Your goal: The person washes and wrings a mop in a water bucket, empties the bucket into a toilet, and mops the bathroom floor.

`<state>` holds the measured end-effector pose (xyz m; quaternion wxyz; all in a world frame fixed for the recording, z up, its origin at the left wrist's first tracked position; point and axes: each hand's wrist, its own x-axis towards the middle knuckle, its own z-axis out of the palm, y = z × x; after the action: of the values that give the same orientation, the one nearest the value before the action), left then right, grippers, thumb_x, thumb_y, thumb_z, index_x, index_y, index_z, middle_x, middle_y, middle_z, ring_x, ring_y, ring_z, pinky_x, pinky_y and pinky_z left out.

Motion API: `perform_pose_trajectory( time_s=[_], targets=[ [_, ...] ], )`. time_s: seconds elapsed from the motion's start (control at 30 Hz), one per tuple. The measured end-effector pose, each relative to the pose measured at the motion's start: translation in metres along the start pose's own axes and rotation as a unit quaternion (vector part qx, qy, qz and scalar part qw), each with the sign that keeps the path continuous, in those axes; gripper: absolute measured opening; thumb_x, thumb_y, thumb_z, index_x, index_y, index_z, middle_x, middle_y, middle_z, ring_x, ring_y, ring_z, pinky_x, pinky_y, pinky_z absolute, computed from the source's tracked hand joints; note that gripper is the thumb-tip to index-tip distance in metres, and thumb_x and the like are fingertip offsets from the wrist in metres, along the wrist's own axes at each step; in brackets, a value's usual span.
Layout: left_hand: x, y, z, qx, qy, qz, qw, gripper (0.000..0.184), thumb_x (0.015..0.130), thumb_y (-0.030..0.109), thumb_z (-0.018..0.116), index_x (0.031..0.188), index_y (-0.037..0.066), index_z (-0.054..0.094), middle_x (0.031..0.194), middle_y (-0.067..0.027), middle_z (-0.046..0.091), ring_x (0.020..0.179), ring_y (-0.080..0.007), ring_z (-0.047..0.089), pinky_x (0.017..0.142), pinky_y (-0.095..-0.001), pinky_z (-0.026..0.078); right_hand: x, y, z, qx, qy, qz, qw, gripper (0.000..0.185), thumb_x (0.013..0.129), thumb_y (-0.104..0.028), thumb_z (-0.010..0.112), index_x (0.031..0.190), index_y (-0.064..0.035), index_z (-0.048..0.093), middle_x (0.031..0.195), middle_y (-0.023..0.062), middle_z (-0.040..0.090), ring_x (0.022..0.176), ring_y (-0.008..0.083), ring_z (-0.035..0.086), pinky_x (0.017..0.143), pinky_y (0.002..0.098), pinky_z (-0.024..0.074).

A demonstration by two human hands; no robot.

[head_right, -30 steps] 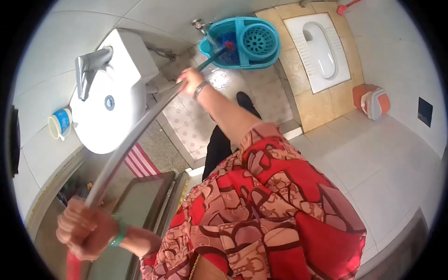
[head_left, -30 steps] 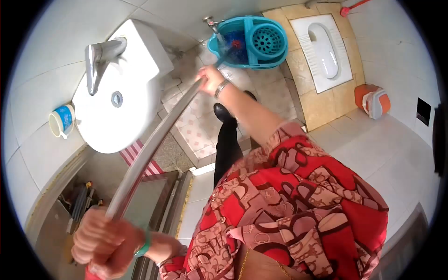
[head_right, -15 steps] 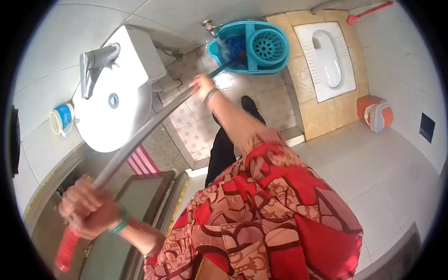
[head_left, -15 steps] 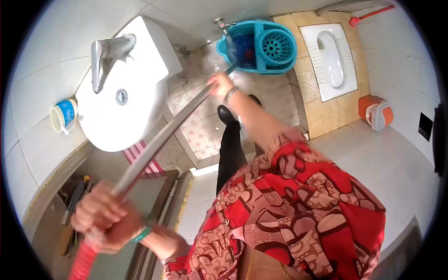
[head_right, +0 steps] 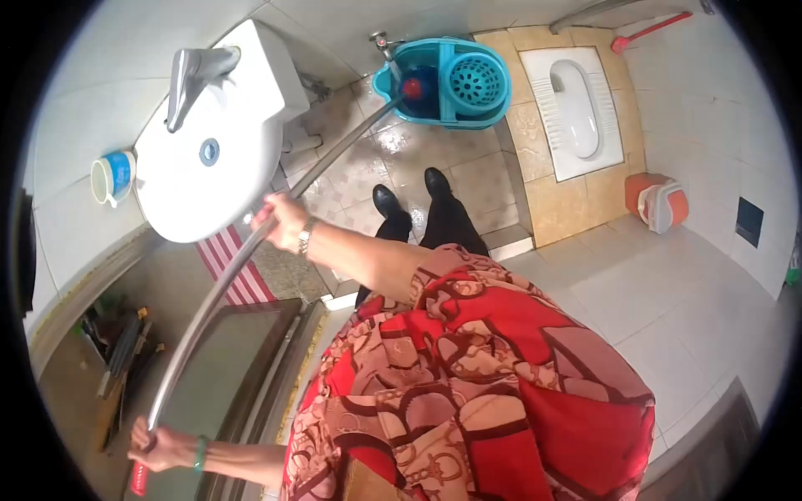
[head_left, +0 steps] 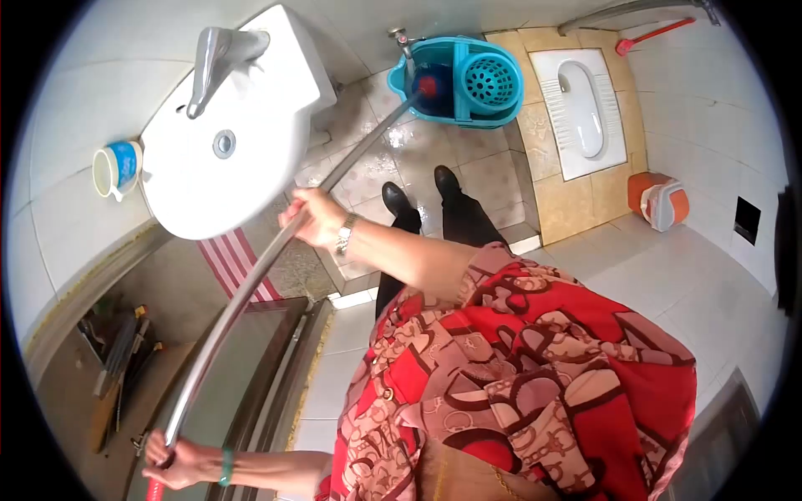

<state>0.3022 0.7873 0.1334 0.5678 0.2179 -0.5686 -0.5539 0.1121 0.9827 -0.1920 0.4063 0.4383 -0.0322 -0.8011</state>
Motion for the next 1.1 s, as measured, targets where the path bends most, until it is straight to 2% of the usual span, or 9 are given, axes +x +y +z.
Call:
perform_pose_trajectory(
  time_s=[0.27,0.33,0.37,0.5,0.6,0.7,0.77,0.93,1.1],
  targets=[
    [0.047,0.034,0.034,-0.250,-0.206,-0.153,0.934,0.034,0.078,0.015,0.049,0.051,0.015,0.027,0.043,0.0030,0.021,0.038,-0.0093,0.020,0.045,-0.0231,0.020,-0.037,0.013,0.040,-0.009,-0.175,0.047,0.983,0.007,0.082,-0.011,0.048,0.078,-0.0078,0.043,0.065,0.0030,0.042,0.064,0.0180,0.048,0.081,0.0484,0.0431],
    [0.013,0.019,0.067,-0.229,-0.202,-0.126,0.944,0.031,0.075,0.013,0.049,0.051,0.015,0.028,0.041,0.0026,0.022,0.037,-0.0094,0.020,0.047,-0.0234,0.022,-0.038,-0.018,0.037,-0.009,-0.164,0.001,0.986,0.008,0.082,-0.011,0.047,0.076,-0.0069,0.043,0.060,0.0048,0.045,0.064,0.0208,0.049,0.077,0.0443,0.0436],
    [-0.001,0.005,0.084,-0.162,-0.361,-0.096,0.913,0.036,0.086,0.039,0.046,0.062,0.012,0.041,0.047,0.0035,0.035,0.042,-0.0066,0.034,0.047,-0.0232,0.035,-0.025,-0.035,0.030,-0.029,-0.157,-0.032,0.987,0.011,0.083,-0.016,0.045,0.076,-0.0085,0.043,0.060,0.0045,0.045,0.063,0.0228,0.050,0.074,0.0437,0.0429],
    [-0.086,-0.060,0.153,-0.338,-0.404,-0.200,0.827,0.028,0.079,0.016,0.049,0.058,0.014,0.031,0.042,0.0025,0.026,0.039,-0.0094,0.024,0.048,-0.0248,0.025,0.038,-0.115,-0.024,-0.045,-0.001,-0.188,0.981,0.010,0.081,-0.018,0.043,0.075,-0.0104,0.043,0.060,0.0031,0.045,0.055,0.0219,0.049,0.064,0.0413,0.0418],
    [-0.143,-0.132,0.173,-0.133,-0.353,-0.158,0.913,0.033,0.088,0.028,0.042,0.061,0.014,0.031,0.045,0.0021,0.028,0.040,-0.0098,0.025,0.048,-0.0250,0.026,0.102,-0.198,-0.074,-0.122,0.160,-0.225,0.953,0.002,0.075,-0.010,0.041,0.074,-0.0099,0.042,0.060,0.0038,0.042,0.050,0.0185,0.043,0.053,0.0365,0.0415],
    [-0.131,-0.133,0.176,-0.112,-0.343,-0.148,0.921,0.036,0.090,0.029,0.040,0.060,0.013,0.030,0.045,0.0022,0.025,0.042,-0.0093,0.024,0.048,-0.0252,0.025,0.180,-0.207,-0.119,-0.014,0.072,-0.259,0.963,0.005,0.071,-0.004,0.041,0.067,-0.0068,0.041,0.059,0.0078,0.039,0.048,0.0192,0.040,0.049,0.0368,0.0421],
    [-0.124,-0.107,0.170,-0.123,-0.333,-0.115,0.928,0.035,0.088,0.026,0.042,0.058,0.014,0.028,0.044,0.0026,0.024,0.042,-0.0089,0.022,0.048,-0.0251,0.025,0.056,-0.162,-0.052,-0.045,0.114,-0.215,0.969,0.007,0.072,-0.001,0.039,0.068,-0.0060,0.041,0.055,0.0071,0.038,0.047,0.0199,0.040,0.049,0.0369,0.0414],
    [-0.154,-0.132,0.173,0.000,-0.111,-0.049,0.993,0.036,0.088,0.019,0.040,0.055,0.016,0.025,0.044,0.0028,0.020,0.041,-0.0091,0.021,0.048,-0.0243,0.024,0.064,-0.173,-0.026,-0.113,0.122,-0.237,0.957,0.007,0.078,-0.004,0.038,0.071,-0.0055,0.041,0.054,0.0059,0.037,0.044,0.0191,0.037,0.042,0.0368,0.0375],
    [-0.153,-0.127,0.171,-0.028,-0.136,-0.097,0.986,0.035,0.086,0.014,0.039,0.054,0.015,0.024,0.043,0.0026,0.018,0.041,-0.0093,0.022,0.048,-0.0250,0.024,0.075,-0.191,-0.037,-0.134,0.121,-0.214,0.960,0.004,0.075,-0.002,0.040,0.072,-0.0034,0.042,0.059,0.0086,0.042,0.050,0.0219,0.044,0.044,0.0393,0.0404]
  ],
)
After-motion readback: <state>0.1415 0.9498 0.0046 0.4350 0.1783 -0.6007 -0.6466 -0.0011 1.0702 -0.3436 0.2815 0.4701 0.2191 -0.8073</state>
